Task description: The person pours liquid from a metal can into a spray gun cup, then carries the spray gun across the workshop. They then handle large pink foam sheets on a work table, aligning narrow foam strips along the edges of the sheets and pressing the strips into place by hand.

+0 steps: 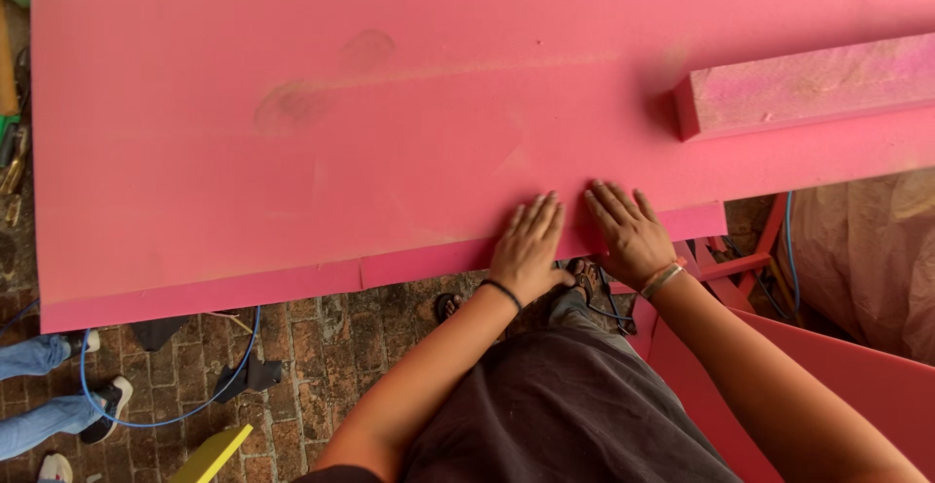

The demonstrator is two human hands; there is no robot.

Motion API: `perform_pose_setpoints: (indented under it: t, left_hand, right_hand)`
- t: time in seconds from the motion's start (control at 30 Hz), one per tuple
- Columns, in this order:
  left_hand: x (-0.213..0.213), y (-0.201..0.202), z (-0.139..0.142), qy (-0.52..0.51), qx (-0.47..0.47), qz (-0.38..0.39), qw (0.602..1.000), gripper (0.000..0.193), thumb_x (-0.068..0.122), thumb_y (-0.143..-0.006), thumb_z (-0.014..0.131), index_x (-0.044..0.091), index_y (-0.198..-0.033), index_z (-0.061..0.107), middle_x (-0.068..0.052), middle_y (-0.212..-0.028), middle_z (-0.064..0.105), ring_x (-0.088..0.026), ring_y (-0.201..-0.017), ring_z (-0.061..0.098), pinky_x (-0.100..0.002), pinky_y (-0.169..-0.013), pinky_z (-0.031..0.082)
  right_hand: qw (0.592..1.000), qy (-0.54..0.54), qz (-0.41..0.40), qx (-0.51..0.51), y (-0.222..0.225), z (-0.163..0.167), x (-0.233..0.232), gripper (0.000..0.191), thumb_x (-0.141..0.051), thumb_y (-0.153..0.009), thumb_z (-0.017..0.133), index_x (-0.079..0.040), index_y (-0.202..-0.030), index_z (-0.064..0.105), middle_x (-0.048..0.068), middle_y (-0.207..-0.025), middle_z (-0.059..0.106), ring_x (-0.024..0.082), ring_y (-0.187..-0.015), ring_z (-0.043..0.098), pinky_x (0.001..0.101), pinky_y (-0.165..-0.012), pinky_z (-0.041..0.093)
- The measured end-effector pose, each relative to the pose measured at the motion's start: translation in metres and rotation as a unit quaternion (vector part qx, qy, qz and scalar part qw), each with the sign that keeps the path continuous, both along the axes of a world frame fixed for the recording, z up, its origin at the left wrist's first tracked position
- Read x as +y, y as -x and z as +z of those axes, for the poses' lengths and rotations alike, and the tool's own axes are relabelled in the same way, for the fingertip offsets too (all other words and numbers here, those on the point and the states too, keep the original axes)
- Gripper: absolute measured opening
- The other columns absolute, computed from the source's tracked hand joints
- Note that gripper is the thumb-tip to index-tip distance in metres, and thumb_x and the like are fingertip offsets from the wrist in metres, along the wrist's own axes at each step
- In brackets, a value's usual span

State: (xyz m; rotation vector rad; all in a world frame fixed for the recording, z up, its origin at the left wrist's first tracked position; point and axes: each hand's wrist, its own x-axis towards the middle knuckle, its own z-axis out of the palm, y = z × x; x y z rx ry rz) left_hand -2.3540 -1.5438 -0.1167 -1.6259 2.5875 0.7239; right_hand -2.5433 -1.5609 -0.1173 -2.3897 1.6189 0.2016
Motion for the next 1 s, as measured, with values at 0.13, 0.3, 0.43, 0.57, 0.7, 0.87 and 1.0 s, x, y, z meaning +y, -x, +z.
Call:
perform_pose_setpoints:
  t: [0.13,0.3,0.43,0.57,0.7,0.87,1.0]
  left_hand:
    - [-0.016,0.026,-0.066,0.135,0.037,0.034,0.990,0.064,0.029,-0.088,0.074,0.006,-0.143,0.053,-0.010,-0.154,0.051,-0.025,-0.147,0.046,-0.043,-0.127,0.030]
    - [-0.016,0.030,-0.099,0.170,0.048,0.088,0.980,0.031,0.016,-0.098,0.069,0.011,-0.128,0.066,-0.005,-0.147,0.064,-0.022,-0.140,0.060,-0.042,-0.127,0.036]
    - [-0.009,0.037,-0.052,0.072,-0.024,0.079,0.994,0.096,0.041,-0.077,0.080,0.004,-0.154,0.038,-0.017,-0.159,0.043,-0.030,-0.145,0.041,-0.049,-0.124,0.023]
    - [-0.019,0.094,-0.021,-0.025,-0.059,0.016,0.998,0.128,0.065,-0.066,0.081,-0.002,-0.152,0.014,-0.025,-0.163,0.018,-0.036,-0.152,0.020,-0.051,-0.123,0.013]
    - [-0.041,0.148,-0.055,0.116,-0.005,-0.058,0.992,0.104,0.050,-0.073,0.077,-0.003,-0.152,0.032,-0.023,-0.161,0.037,-0.034,-0.150,0.033,-0.047,-0.121,0.023]
    - [-0.048,0.164,-0.109,0.108,-0.012,0.001,0.994,0.037,0.017,-0.110,0.059,0.006,-0.145,0.055,-0.010,-0.158,0.055,-0.024,-0.152,0.047,-0.040,-0.133,0.033]
    - [-0.047,0.165,-0.095,0.094,-0.006,-0.003,0.996,0.049,0.032,-0.106,0.060,0.004,-0.145,0.051,-0.013,-0.156,0.050,-0.026,-0.149,0.043,-0.040,-0.128,0.029]
  right_hand:
    - [0.998,0.052,0.030,-0.017,0.015,-0.032,-0.017,0.083,-0.037,-0.075,0.080,-0.020,-0.150,0.049,0.001,-0.160,0.044,0.016,-0.150,0.040,0.0449,-0.129,0.025]
    - [0.995,0.065,0.038,-0.061,0.008,-0.040,-0.024,0.058,-0.037,-0.097,0.070,-0.020,-0.148,0.049,0.003,-0.159,0.045,0.017,-0.150,0.040,0.0465,-0.133,0.023]
    - [0.998,-0.008,0.066,-0.005,0.040,-0.019,-0.019,0.099,-0.047,-0.082,0.074,-0.007,-0.160,0.026,0.014,-0.167,0.023,0.026,-0.151,0.021,0.0464,-0.124,0.015]
    - [0.987,-0.115,-0.006,0.112,0.110,0.000,-0.035,0.121,-0.061,-0.079,0.075,-0.010,-0.165,0.006,0.010,-0.173,0.002,0.023,-0.154,0.003,0.0428,-0.125,0.007]
    - [0.999,0.006,0.026,0.021,0.144,-0.028,-0.039,0.104,-0.047,-0.073,0.079,-0.011,-0.158,0.032,0.008,-0.165,0.027,0.022,-0.153,0.023,0.0440,-0.126,0.017]
    - [0.990,0.129,0.034,-0.054,0.148,-0.066,-0.043,0.061,-0.034,-0.093,0.075,-0.019,-0.148,0.054,0.001,-0.157,0.049,0.014,-0.150,0.043,0.0437,-0.134,0.027]
    - [0.995,0.090,0.028,-0.033,0.150,-0.060,-0.046,0.073,-0.036,-0.084,0.078,-0.018,-0.149,0.050,0.001,-0.159,0.045,0.015,-0.150,0.041,0.0445,-0.133,0.025]
